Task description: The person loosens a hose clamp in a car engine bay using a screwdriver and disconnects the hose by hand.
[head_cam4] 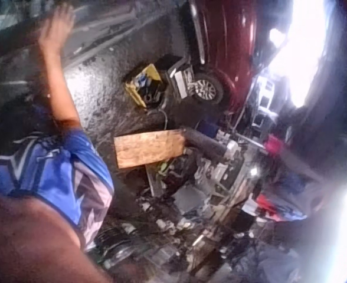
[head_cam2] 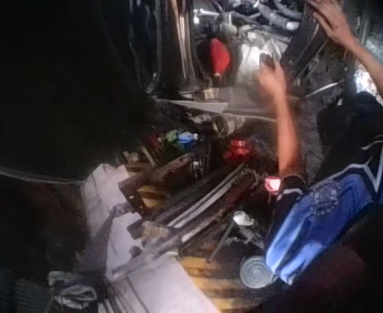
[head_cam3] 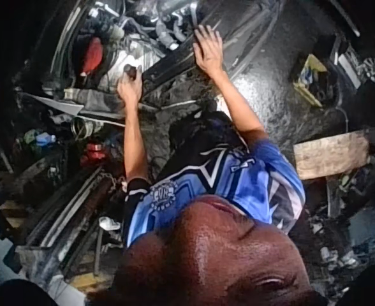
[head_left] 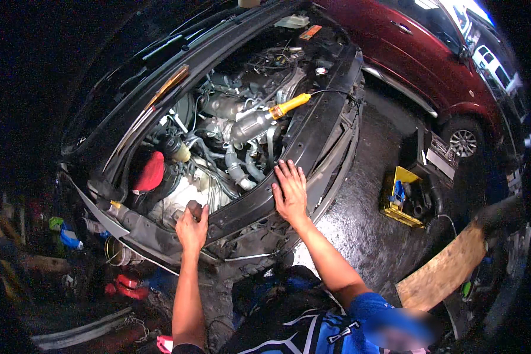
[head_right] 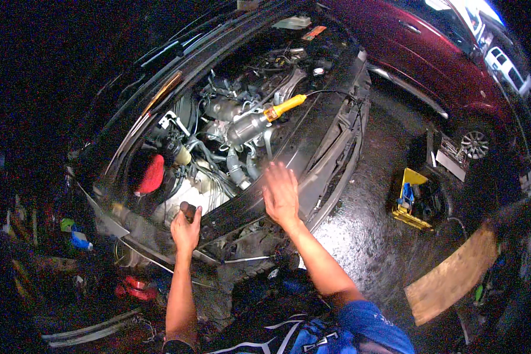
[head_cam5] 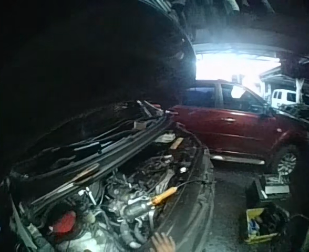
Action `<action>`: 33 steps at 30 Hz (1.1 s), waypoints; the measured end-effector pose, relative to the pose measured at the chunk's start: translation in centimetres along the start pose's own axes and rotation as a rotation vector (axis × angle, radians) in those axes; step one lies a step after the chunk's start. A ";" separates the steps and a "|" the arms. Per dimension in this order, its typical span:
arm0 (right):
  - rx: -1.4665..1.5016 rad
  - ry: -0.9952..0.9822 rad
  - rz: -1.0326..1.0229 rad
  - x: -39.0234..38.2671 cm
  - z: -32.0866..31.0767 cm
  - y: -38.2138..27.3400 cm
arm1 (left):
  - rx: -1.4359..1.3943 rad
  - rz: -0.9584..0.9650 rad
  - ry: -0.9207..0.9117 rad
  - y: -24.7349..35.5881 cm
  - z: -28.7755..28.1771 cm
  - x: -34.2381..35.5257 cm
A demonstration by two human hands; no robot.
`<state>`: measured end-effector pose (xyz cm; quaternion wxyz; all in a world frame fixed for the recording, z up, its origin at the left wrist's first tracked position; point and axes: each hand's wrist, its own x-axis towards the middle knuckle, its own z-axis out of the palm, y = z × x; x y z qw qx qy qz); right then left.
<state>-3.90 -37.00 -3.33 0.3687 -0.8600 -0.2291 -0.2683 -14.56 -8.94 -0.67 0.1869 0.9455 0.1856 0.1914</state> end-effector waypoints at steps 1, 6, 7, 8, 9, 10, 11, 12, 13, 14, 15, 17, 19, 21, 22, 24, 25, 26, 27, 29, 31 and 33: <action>0.008 0.016 0.017 0.1 -0.1 -0.2 | 0.001 -0.010 0.000 0.0 -0.1 0.0; -0.012 0.035 0.027 0.2 0.0 -0.3 | -0.044 -0.011 0.006 0.5 -0.2 -0.1; -0.012 0.029 0.024 0.1 0.0 -0.3 | -0.075 -0.004 0.004 0.6 -0.3 0.0; -0.018 0.034 0.024 0.2 -0.1 -0.2 | -0.078 -0.010 0.004 0.6 -0.2 0.0; -0.019 0.036 0.025 0.2 0.0 -0.3 | -0.055 -0.004 0.024 0.3 -0.1 -0.1; -0.016 0.028 0.029 0.2 0.1 -0.5 | -0.033 0.002 0.045 0.1 -0.1 -0.1; -0.011 0.021 0.026 0.3 0.2 -0.7 | -0.030 -0.006 0.046 -0.2 -0.1 -0.2; -0.023 0.016 0.030 0.3 0.1 -0.6 | -0.023 0.010 0.056 -0.2 0.0 -0.2; -0.033 0.012 0.034 0.2 0.1 -0.6 | -0.015 0.026 0.067 -0.2 0.0 -0.2; -0.029 0.007 0.035 0.2 0.1 -0.6 | -0.014 0.023 0.067 -0.2 0.0 -0.3; -0.030 0.004 0.036 0.1 0.1 -0.6 | -0.042 0.018 0.064 0.0 0.0 -0.3; -0.044 0.012 0.029 0.0 0.1 -0.5 | -0.070 0.010 0.058 0.3 -0.1 -0.3; -0.041 0.002 0.029 0.1 0.2 -0.4 | -0.115 0.008 0.053 0.3 -0.4 -0.2; -0.047 0.007 0.025 0.1 0.2 -0.4 | -0.123 0.021 0.077 0.2 -0.2 -0.1; -0.052 0.010 0.025 0.2 0.3 -0.5 | -0.133 0.040 0.102 0.1 -0.1 -0.1; -0.065 0.005 0.023 0.2 0.3 -0.2 | -0.143 0.036 0.090 0.2 -0.2 0.0; -0.073 0.006 0.024 0.2 0.3 -0.1 | -0.158 0.038 0.078 0.4 -0.2 0.0; -0.074 0.005 0.026 0.1 0.4 0.1 | -0.150 0.052 0.091 0.6 -0.4 0.0; -0.073 -0.012 0.011 0.0 0.4 0.2 | -0.149 0.051 0.090 0.6 -0.4 0.0; -0.072 -0.029 -0.001 -0.1 0.6 0.4 | -0.162 0.046 0.095 0.5 -0.5 -0.1; -0.069 -0.011 -0.007 -0.1 0.6 0.3 | -0.153 0.041 0.086 0.9 -0.8 -0.1; -0.073 -0.017 0.000 0.0 0.6 0.2 | -0.140 0.033 0.082 1.0 -0.8 0.0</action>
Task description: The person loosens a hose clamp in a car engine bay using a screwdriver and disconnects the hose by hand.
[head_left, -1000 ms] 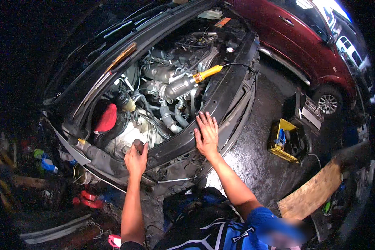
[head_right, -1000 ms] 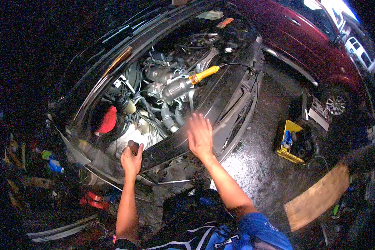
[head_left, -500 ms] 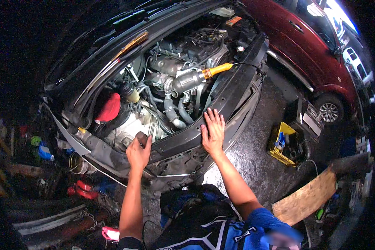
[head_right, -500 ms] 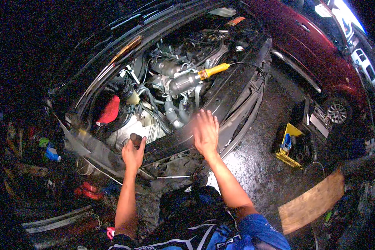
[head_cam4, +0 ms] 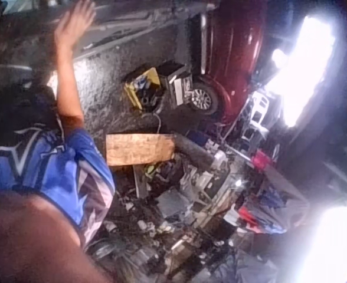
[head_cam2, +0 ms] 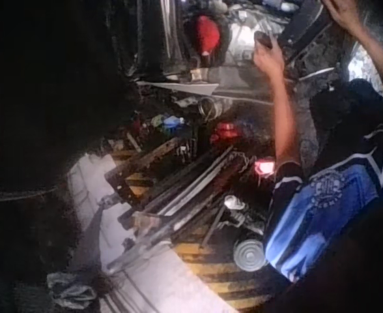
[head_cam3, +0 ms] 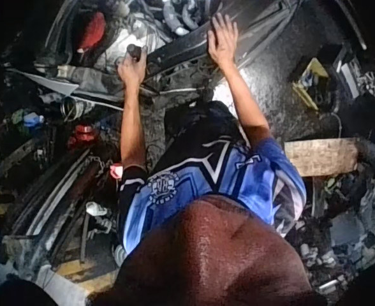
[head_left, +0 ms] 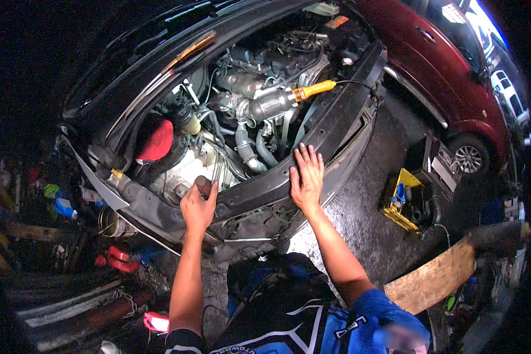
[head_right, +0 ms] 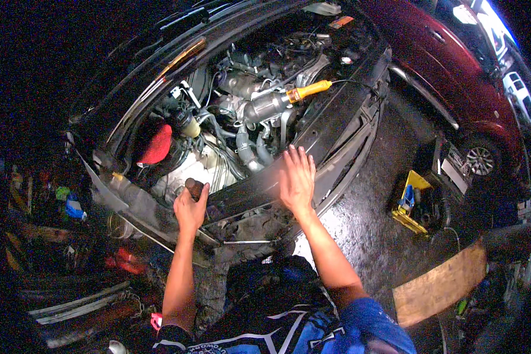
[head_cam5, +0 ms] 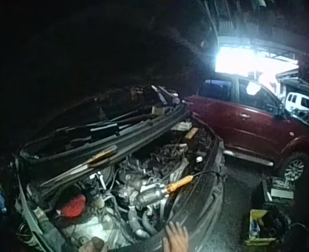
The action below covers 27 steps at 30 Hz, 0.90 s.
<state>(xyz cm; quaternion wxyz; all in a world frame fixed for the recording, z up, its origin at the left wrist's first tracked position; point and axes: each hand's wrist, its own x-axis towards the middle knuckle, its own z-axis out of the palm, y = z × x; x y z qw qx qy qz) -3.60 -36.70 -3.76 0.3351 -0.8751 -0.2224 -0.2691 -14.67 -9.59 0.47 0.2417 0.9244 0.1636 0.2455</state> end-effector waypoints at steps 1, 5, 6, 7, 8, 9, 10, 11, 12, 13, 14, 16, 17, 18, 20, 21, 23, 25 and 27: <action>-0.002 -0.005 0.003 0.0 0.0 -0.2 | 0.012 0.010 0.021 -0.1 0.0 0.0; -0.007 0.003 0.003 0.0 -0.1 -0.1 | 0.011 0.001 0.031 -0.1 0.1 -0.1; -0.009 0.003 0.004 0.1 -0.2 -0.1 | 0.009 0.001 0.029 0.0 0.2 -0.1; 0.004 0.015 0.016 0.0 -0.1 -0.2 | 0.017 0.011 0.039 0.1 0.1 -0.1; 0.016 0.027 0.029 0.0 -0.1 -0.3 | 0.024 0.022 0.049 0.2 0.1 0.0; 0.018 0.026 0.028 0.1 -0.2 -0.5 | 0.025 0.021 0.049 0.0 0.2 -0.1; 0.014 0.028 0.028 0.1 -0.2 -0.6 | 0.013 0.010 0.048 -0.3 0.2 -0.1; 0.011 0.030 0.029 0.2 -0.2 -0.8 | 0.001 -0.001 0.047 -0.5 0.3 -0.2; 0.011 0.029 0.029 0.2 -0.3 -0.8 | 0.001 -0.001 0.046 -0.5 0.3 -0.2; 0.006 0.025 0.030 0.2 -0.3 -0.8 | -0.017 -0.001 0.041 -0.5 0.3 -0.2; 0.002 0.020 0.030 0.2 -0.4 -0.8 | -0.035 -0.002 0.036 -0.6 0.3 -0.2; -0.011 0.004 0.024 0.1 -0.3 -0.4 | -0.038 0.000 0.031 -0.2 0.2 -0.1; -0.023 -0.012 0.017 0.1 -0.3 -0.3 | -0.039 0.001 0.028 0.0 0.1 -0.1; -0.022 -0.012 0.017 0.1 -0.3 -0.3 | -0.038 0.000 0.028 0.0 0.1 -0.1; -0.018 -0.009 0.014 0.1 -0.3 -0.3 | -0.029 -0.006 0.018 0.1 0.0 -0.1; -0.015 -0.011 0.014 0.1 -0.3 -0.4 | -0.026 -0.008 0.018 0.1 0.0 -0.1; -0.015 -0.011 0.016 0.1 -0.2 -0.4 | -0.072 -0.014 0.027 0.0 -0.1 -0.2; -0.007 -0.010 0.011 0.1 -0.1 -0.4 | -0.047 -0.017 0.023 -0.1 -0.1 -0.2; -0.013 -0.007 0.008 0.1 -0.2 -0.3 | 0.012 0.006 0.031 -0.2 0.1 -0.1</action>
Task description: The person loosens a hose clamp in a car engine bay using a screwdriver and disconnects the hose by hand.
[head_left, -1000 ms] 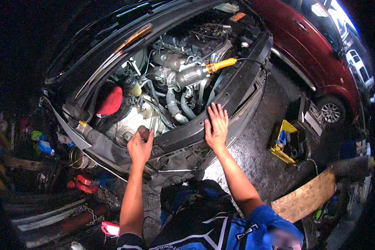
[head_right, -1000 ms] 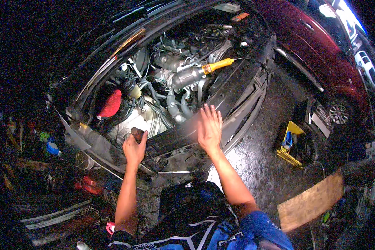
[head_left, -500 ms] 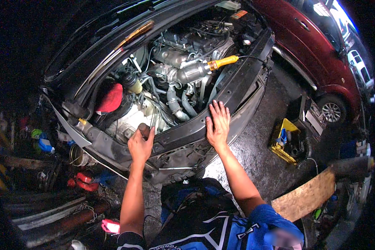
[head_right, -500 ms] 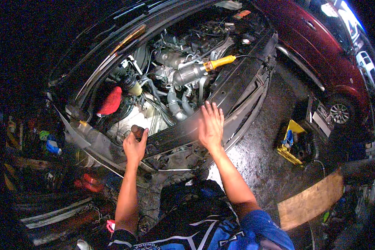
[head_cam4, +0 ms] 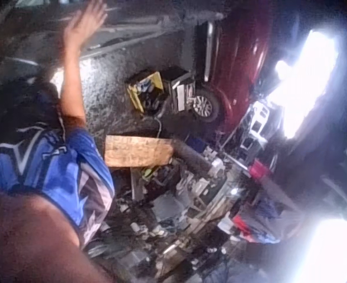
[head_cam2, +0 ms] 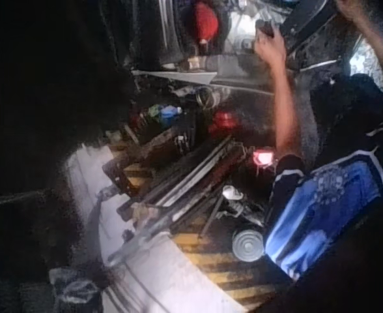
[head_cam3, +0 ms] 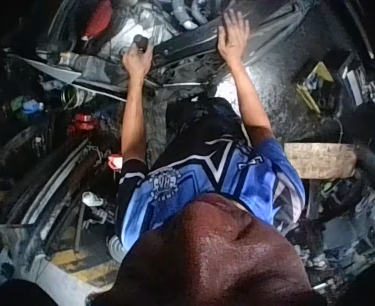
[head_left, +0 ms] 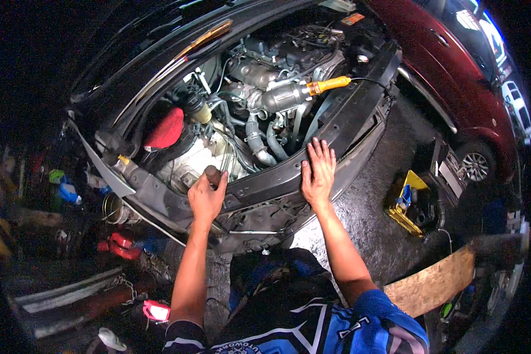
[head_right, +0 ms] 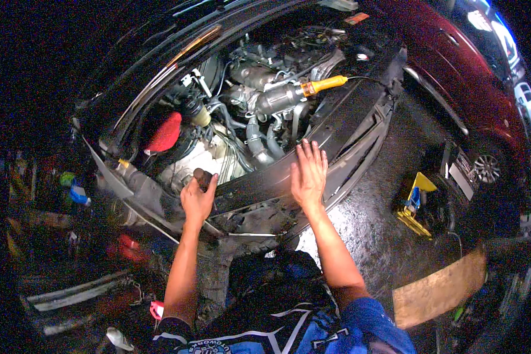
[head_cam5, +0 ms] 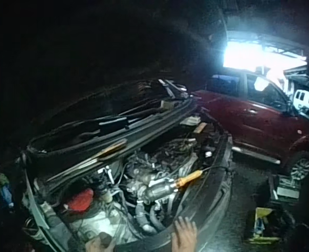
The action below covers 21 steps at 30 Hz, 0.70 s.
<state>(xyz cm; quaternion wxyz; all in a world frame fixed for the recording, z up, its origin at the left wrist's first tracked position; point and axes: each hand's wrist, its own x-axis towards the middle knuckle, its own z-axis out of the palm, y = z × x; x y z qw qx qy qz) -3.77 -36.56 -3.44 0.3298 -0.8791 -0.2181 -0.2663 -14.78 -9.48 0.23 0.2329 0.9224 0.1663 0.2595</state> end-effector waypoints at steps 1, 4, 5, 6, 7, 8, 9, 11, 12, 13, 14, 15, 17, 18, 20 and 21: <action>0.001 0.002 0.001 0.1 0.0 0.0 | 0.010 -0.013 0.004 -0.1 0.1 -0.1; 0.001 0.019 -0.002 -0.1 0.0 0.0 | -0.004 0.009 0.021 -0.4 0.4 0.0; 0.006 0.024 -0.002 -0.1 0.2 0.0 | 0.002 0.001 0.024 -0.5 0.3 0.0; 0.003 0.026 -0.006 -0.1 0.2 0.1 | -0.018 -0.016 -0.004 -0.4 0.3 0.0; -0.001 0.029 -0.009 -0.1 0.3 0.2 | -0.039 -0.032 -0.033 -0.3 0.3 0.0; -0.002 0.025 -0.010 -0.2 0.3 0.2 | -0.035 -0.038 -0.034 -0.1 0.2 0.0; -0.001 0.025 -0.012 -0.2 0.4 0.1 | -0.033 -0.042 -0.033 -0.3 0.2 0.0; 0.002 0.023 -0.015 -0.1 0.5 0.0 | -0.033 -0.045 -0.030 -0.6 0.1 -0.1; -0.006 0.021 -0.015 -0.1 0.4 0.0 | -0.033 -0.047 -0.030 -0.6 0.1 -0.1; -0.013 0.020 -0.015 -0.1 0.4 -0.1 | -0.033 -0.055 -0.036 -0.6 0.1 -0.1; -0.013 0.019 -0.016 -0.1 0.4 -0.1 | -0.034 -0.064 -0.042 -0.6 0.1 -0.1; -0.015 0.017 -0.017 -0.1 0.4 0.0 | -0.034 -0.064 -0.043 -0.5 0.1 -0.1; -0.019 0.014 -0.016 -0.2 0.3 0.1 | -0.019 -0.078 -0.055 -0.3 0.2 -0.1; -0.017 0.013 -0.015 -0.1 0.3 0.1 | -0.018 -0.077 -0.055 -0.4 0.2 -0.1; -0.016 0.014 -0.014 -0.1 0.3 0.1 | -0.027 -0.041 -0.024 -0.4 0.2 0.0; -0.022 0.011 -0.014 -0.1 0.2 0.1 | -0.028 -0.039 -0.024 -0.5 0.4 0.0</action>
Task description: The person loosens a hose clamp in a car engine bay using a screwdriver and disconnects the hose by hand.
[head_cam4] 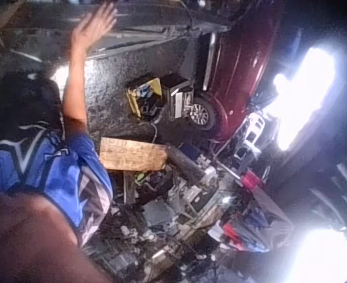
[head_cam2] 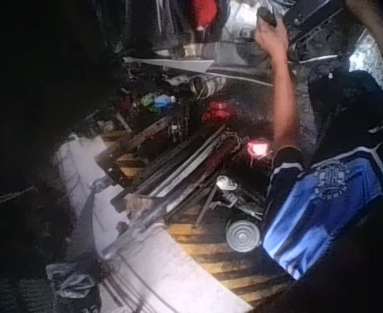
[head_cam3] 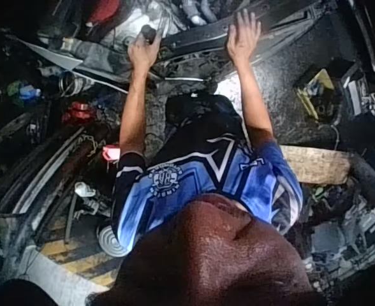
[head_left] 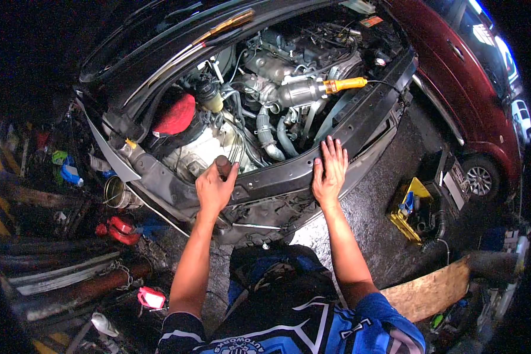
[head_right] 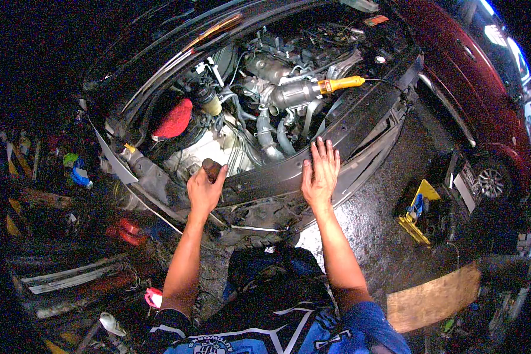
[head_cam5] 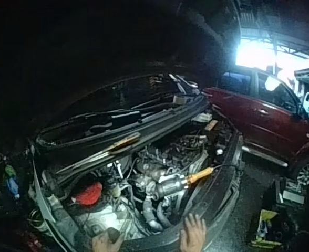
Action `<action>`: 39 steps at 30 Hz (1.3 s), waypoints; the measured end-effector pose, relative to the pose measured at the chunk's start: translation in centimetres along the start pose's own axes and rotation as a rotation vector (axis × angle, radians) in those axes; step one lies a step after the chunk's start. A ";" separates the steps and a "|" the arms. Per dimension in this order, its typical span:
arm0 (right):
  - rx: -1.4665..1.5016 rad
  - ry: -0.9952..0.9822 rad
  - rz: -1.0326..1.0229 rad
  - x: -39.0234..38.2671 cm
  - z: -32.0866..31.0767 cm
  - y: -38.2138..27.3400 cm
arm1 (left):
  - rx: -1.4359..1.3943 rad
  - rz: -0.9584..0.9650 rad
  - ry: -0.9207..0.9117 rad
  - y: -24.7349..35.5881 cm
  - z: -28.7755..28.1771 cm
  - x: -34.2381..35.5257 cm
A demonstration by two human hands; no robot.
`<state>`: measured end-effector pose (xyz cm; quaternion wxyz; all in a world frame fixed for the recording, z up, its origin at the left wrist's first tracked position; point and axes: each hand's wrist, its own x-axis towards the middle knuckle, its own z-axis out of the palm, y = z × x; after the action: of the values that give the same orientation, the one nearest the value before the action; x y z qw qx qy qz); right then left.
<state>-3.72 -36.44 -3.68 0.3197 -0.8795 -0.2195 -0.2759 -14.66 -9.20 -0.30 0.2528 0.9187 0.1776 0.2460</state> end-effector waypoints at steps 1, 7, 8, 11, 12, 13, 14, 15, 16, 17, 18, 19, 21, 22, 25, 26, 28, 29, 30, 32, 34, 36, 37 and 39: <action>-0.006 -0.002 0.000 0.0 0.0 0.0 | 0.022 0.007 0.020 -0.1 0.1 0.0; 0.013 0.005 0.009 0.0 0.0 -0.1 | 0.006 0.018 0.029 -0.1 0.1 -0.1; 0.017 0.003 0.011 0.0 0.0 -0.1 | 0.001 0.007 0.025 0.0 0.1 -0.1; 0.013 0.005 0.017 0.1 -0.1 -0.1 | -0.022 0.017 0.022 0.3 -0.1 0.0; 0.017 0.005 0.020 0.1 -0.2 -0.2 | -0.022 0.018 0.022 0.3 -0.2 0.0; 0.017 0.006 0.021 0.1 -0.2 -0.2 | -0.006 0.021 0.024 0.2 -0.2 0.0; 0.018 0.006 0.021 0.1 -0.2 -0.3 | 0.010 0.023 0.026 0.2 -0.2 0.0; 0.018 0.005 0.022 0.1 -0.2 -0.2 | 0.009 0.025 0.026 0.3 -0.2 0.0; 0.016 0.006 0.023 0.1 -0.1 -0.2 | 0.003 0.026 0.035 0.3 -0.2 0.0; 0.017 0.007 0.014 0.0 -0.1 -0.1 | -0.003 0.028 0.043 0.4 -0.1 -0.1; 0.017 0.007 0.007 0.1 -0.1 0.0 | -0.005 0.030 0.042 0.5 -0.2 0.0; 0.014 0.009 0.008 0.1 -0.1 0.0 | 0.002 -0.014 -0.003 0.5 -0.3 -0.1; 0.022 0.002 0.009 0.1 -0.2 0.1 | 0.006 -0.054 -0.049 0.6 -0.3 -0.1; 0.017 0.005 0.010 0.1 -0.2 0.0 | -0.005 -0.057 -0.042 0.5 -0.3 -0.1; 0.026 0.013 0.001 0.1 0.0 -0.1 | -0.003 -0.016 -0.009 0.3 -0.2 -0.1; 0.012 -0.001 0.006 0.0 -0.1 0.0 | 0.014 0.022 0.020 0.3 -0.2 -0.1; 0.013 -0.004 0.004 0.0 0.0 0.0 | -0.023 0.026 0.025 0.2 -0.2 -0.1; 0.011 -0.002 0.006 0.0 0.0 0.0 | -0.016 0.022 0.022 0.2 -0.1 -0.1; 0.008 -0.007 0.007 0.0 0.0 0.0 | -0.007 0.014 0.020 0.1 -0.2 -0.1; 0.010 -0.015 0.009 -0.1 0.0 0.0 | 0.006 0.010 0.014 0.0 -0.1 0.0; 0.016 -0.002 0.007 0.0 0.0 -0.1 | 0.025 -0.003 0.011 -0.2 -0.1 -0.2; 0.018 0.003 0.011 0.1 -0.2 0.0 | -0.015 0.013 0.017 -0.2 0.2 -0.1; 0.016 0.003 0.011 0.1 -0.2 0.1 | -0.002 0.027 0.024 -0.2 0.2 -0.1; 0.014 0.004 0.010 0.0 -0.1 0.1 | -0.010 0.016 0.016 0.1 0.0 -0.1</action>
<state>-3.71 -36.59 -3.61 0.3275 -0.8778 -0.2164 -0.2747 -14.72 -9.30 -0.31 0.2541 0.9167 0.1711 0.2564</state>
